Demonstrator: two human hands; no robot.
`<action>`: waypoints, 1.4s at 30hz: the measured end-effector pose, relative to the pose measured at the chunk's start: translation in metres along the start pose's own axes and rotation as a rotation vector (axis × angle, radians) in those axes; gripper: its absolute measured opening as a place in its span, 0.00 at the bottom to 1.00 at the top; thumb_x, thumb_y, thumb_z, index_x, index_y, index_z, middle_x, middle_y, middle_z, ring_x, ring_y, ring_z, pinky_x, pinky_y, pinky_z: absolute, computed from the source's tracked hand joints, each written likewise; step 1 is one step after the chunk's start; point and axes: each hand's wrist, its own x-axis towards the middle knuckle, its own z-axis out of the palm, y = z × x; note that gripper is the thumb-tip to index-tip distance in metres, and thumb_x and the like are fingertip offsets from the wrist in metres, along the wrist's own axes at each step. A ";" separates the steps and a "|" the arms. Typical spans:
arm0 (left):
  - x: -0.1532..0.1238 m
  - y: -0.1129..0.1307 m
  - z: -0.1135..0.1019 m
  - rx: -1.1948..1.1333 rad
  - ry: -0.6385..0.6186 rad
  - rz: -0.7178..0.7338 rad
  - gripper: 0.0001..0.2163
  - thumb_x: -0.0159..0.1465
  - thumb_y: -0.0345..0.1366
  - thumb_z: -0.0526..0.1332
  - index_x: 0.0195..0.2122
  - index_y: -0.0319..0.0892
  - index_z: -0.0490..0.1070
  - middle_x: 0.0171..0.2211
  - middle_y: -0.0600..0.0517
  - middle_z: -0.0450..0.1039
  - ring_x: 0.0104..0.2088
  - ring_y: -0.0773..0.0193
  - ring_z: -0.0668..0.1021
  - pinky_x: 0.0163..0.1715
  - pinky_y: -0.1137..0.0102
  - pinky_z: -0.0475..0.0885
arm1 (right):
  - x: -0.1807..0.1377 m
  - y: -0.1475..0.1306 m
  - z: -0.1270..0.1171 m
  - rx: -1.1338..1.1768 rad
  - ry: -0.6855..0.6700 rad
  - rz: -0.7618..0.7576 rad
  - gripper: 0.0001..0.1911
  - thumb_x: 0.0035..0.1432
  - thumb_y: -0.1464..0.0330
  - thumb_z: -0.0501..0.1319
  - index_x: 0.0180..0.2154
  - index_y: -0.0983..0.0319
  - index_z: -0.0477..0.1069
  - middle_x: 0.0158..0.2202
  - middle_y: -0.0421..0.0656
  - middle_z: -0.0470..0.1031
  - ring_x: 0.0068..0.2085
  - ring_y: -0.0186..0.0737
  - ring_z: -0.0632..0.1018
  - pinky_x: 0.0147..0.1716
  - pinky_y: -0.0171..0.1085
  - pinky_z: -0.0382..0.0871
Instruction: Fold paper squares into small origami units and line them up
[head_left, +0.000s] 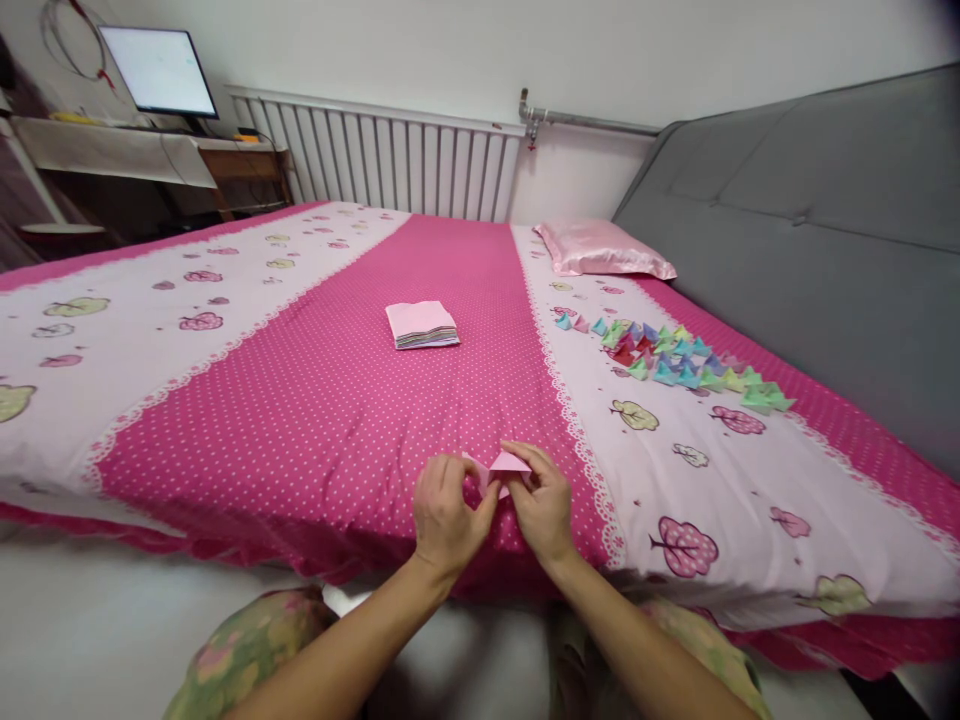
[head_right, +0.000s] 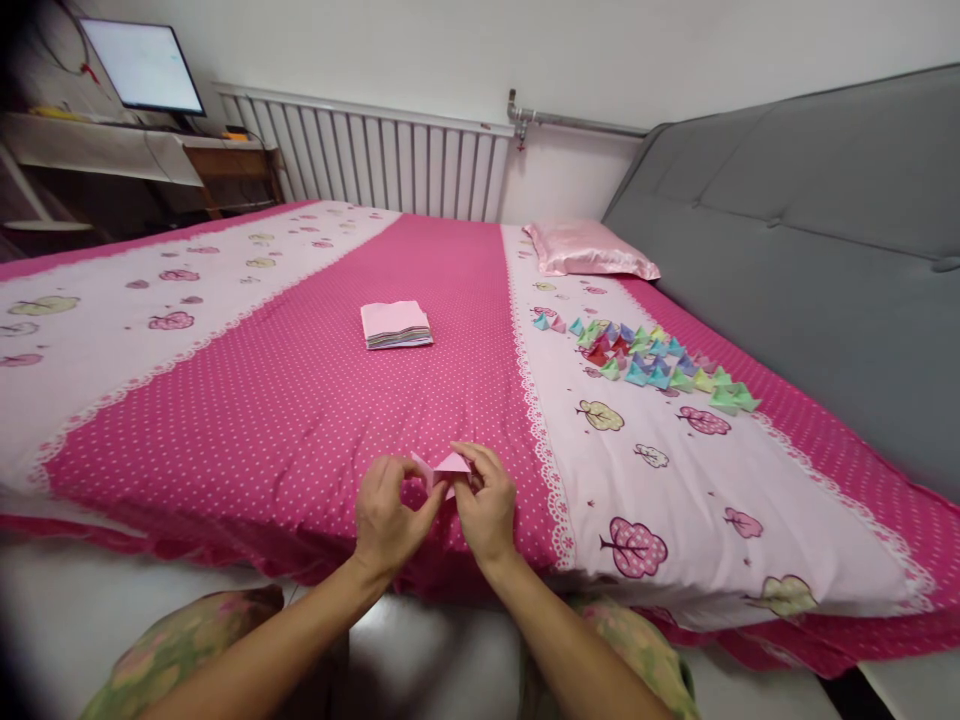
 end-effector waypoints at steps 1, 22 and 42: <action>-0.001 0.001 0.001 -0.015 -0.027 -0.011 0.05 0.55 0.36 0.59 0.30 0.41 0.64 0.24 0.52 0.66 0.28 0.63 0.70 0.31 0.67 0.66 | -0.001 0.000 0.000 -0.002 -0.003 -0.011 0.15 0.51 0.74 0.55 0.41 0.60 0.72 0.41 0.45 0.73 0.43 0.40 0.73 0.43 0.39 0.67; 0.021 -0.001 -0.009 -1.434 -0.418 -0.956 0.09 0.55 0.30 0.57 0.38 0.37 0.71 0.36 0.48 0.74 0.34 0.67 0.75 0.34 0.75 0.71 | 0.004 -0.004 -0.019 -0.084 -0.399 -0.170 0.22 0.55 0.70 0.52 0.52 0.54 0.63 0.62 0.40 0.47 0.59 0.44 0.57 0.57 0.46 0.50; 0.008 0.005 0.001 -1.126 -0.554 -0.841 0.15 0.47 0.35 0.67 0.35 0.36 0.69 0.26 0.50 0.75 0.25 0.69 0.75 0.30 0.74 0.69 | 0.007 0.010 -0.012 0.342 -0.194 0.364 0.12 0.44 0.62 0.65 0.28 0.64 0.72 0.24 0.40 0.73 0.25 0.34 0.72 0.25 0.33 0.66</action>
